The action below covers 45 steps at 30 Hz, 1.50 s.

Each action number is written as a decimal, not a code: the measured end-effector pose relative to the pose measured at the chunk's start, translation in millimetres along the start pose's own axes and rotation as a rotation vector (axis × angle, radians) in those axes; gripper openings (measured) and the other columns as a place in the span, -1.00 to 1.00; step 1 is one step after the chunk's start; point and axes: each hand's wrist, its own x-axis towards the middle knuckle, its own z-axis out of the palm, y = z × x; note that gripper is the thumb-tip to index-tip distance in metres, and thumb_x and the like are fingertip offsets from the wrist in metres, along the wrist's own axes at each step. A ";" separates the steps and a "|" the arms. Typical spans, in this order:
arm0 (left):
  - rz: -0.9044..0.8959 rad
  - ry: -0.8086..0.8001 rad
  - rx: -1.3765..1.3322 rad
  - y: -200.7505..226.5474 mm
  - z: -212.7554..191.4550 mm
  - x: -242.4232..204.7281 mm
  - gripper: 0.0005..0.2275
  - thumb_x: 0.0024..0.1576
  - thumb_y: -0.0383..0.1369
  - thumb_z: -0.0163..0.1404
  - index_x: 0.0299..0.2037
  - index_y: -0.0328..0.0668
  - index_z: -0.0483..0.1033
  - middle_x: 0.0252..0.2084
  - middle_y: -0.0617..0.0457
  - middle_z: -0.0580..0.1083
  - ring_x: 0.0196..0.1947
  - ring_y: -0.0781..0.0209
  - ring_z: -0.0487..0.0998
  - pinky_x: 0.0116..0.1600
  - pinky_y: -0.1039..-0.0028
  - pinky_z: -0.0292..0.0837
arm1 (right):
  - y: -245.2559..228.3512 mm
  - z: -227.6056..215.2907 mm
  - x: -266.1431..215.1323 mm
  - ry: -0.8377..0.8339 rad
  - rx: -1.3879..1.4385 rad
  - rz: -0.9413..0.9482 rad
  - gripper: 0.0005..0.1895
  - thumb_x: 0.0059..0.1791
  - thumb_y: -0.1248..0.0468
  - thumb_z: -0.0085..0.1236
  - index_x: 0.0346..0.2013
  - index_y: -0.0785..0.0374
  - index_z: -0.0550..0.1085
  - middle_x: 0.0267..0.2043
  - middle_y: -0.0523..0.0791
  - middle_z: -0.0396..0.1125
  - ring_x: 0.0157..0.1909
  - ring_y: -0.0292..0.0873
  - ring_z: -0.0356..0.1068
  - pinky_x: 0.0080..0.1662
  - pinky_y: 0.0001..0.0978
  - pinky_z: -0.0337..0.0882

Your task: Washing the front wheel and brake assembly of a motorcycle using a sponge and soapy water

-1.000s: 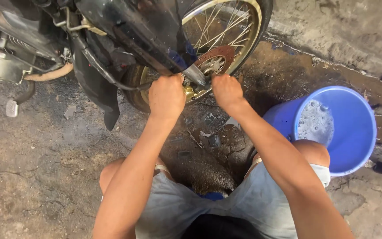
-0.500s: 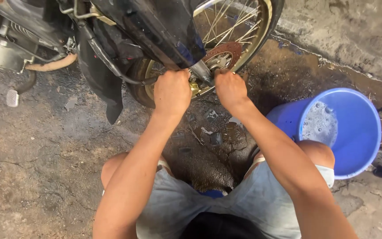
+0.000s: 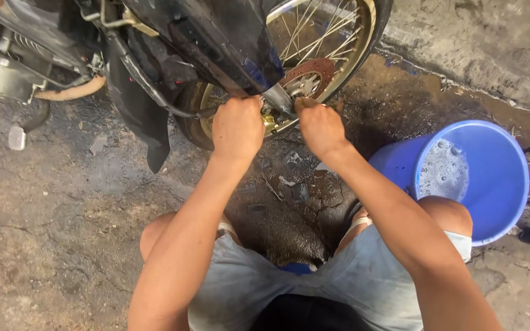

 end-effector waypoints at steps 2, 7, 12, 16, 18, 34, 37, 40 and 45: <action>0.008 -0.006 0.002 -1.3 2.7 -0.1 -0.82 0.25 -0.39 0.06 -0.32 -0.34 0.63 -0.53 -0.30 0.52 -0.48 -0.40 0.64 -0.44 -0.01 0.62 | -16.9 -35.7 -20.2 -0.031 -0.042 -0.055 -0.62 0.01 0.44 -0.07 0.04 0.19 0.58 -0.31 0.10 0.53 -0.26 0.21 0.59 -0.25 0.02 0.62; -0.001 -0.018 0.097 -3.7 5.8 2.7 -0.78 0.27 -0.28 -0.01 -0.33 -0.21 0.59 -0.51 -0.21 0.53 -0.45 -0.34 0.66 -0.39 -0.04 0.62 | 74.8 37.7 10.1 -0.095 0.294 0.059 -0.78 -0.10 0.37 0.16 -0.20 0.26 0.65 -0.35 0.16 0.51 -0.24 0.30 0.54 -0.26 0.14 0.57; 0.009 0.022 0.169 -8.7 18.8 -1.3 -0.78 0.28 -0.24 0.01 -0.33 -0.16 0.60 -0.53 -0.16 0.54 -0.47 -0.28 0.67 -0.39 0.07 0.64 | 75.2 -17.5 -7.9 -0.082 1.215 0.247 -0.71 0.02 0.50 0.00 0.01 0.55 0.49 -0.10 0.21 0.48 -0.08 0.01 0.56 -0.06 -0.32 0.60; 0.049 0.035 0.088 -3.3 9.3 0.7 -0.80 0.29 -0.33 0.01 -0.30 -0.26 0.61 -0.55 -0.19 0.52 -0.50 -0.29 0.65 -0.45 0.07 0.63 | 81.2 -20.6 -5.1 -0.231 1.608 0.301 -0.65 0.11 0.27 0.10 0.13 0.43 0.45 -0.07 0.13 0.48 -0.10 -0.02 0.57 -0.07 -0.20 0.65; 0.041 0.043 0.081 -4.0 11.5 -0.5 -0.81 0.28 -0.34 0.02 -0.30 -0.26 0.62 -0.56 -0.18 0.50 -0.53 -0.28 0.65 -0.48 0.09 0.62 | 78.1 -13.8 -5.5 -0.253 1.655 0.326 -0.68 0.10 0.25 0.13 0.08 0.38 0.49 -0.16 0.04 0.52 -0.19 -0.12 0.59 -0.13 -0.33 0.70; 0.065 0.093 0.063 -7.1 15.0 -0.3 -0.82 0.23 -0.34 0.06 -0.28 -0.28 0.65 -0.55 -0.23 0.51 -0.55 -0.27 0.64 -0.51 0.11 0.59 | 53.5 35.2 6.2 0.357 0.723 0.147 -0.81 -0.06 0.34 0.41 -0.27 0.11 0.51 -0.36 -0.11 0.53 -0.23 -0.09 0.52 -0.19 -0.25 0.52; 0.058 0.092 0.055 -7.2 15.2 -1.3 -0.82 0.24 -0.34 0.05 -0.27 -0.28 0.66 -0.55 -0.24 0.51 -0.54 -0.27 0.64 -0.50 0.11 0.60 | 42.5 26.5 4.1 0.383 0.548 0.051 -0.75 -0.07 0.36 0.37 -0.17 0.11 0.49 -0.29 -0.06 0.54 -0.13 0.06 0.51 -0.06 -0.01 0.52; 0.051 0.079 0.057 -7.9 16.2 -1.0 -0.82 0.24 -0.33 0.05 -0.27 -0.28 0.65 -0.55 -0.23 0.51 -0.54 -0.27 0.64 -0.50 0.10 0.60 | 33.3 21.6 2.3 0.401 0.557 -0.042 -0.74 -0.08 0.42 0.34 -0.12 0.16 0.54 -0.28 0.00 0.53 -0.16 0.12 0.53 -0.11 -0.02 0.54; 0.016 0.055 0.056 -8.4 17.6 -1.3 -0.81 0.25 -0.33 0.03 -0.28 -0.28 0.65 -0.54 -0.22 0.51 -0.51 -0.29 0.65 -0.48 0.07 0.60 | 25.4 30.7 6.7 0.428 0.621 -0.149 -0.80 -0.09 0.46 0.28 -0.19 0.21 0.63 -0.26 0.01 0.49 -0.18 0.11 0.53 -0.16 -0.08 0.59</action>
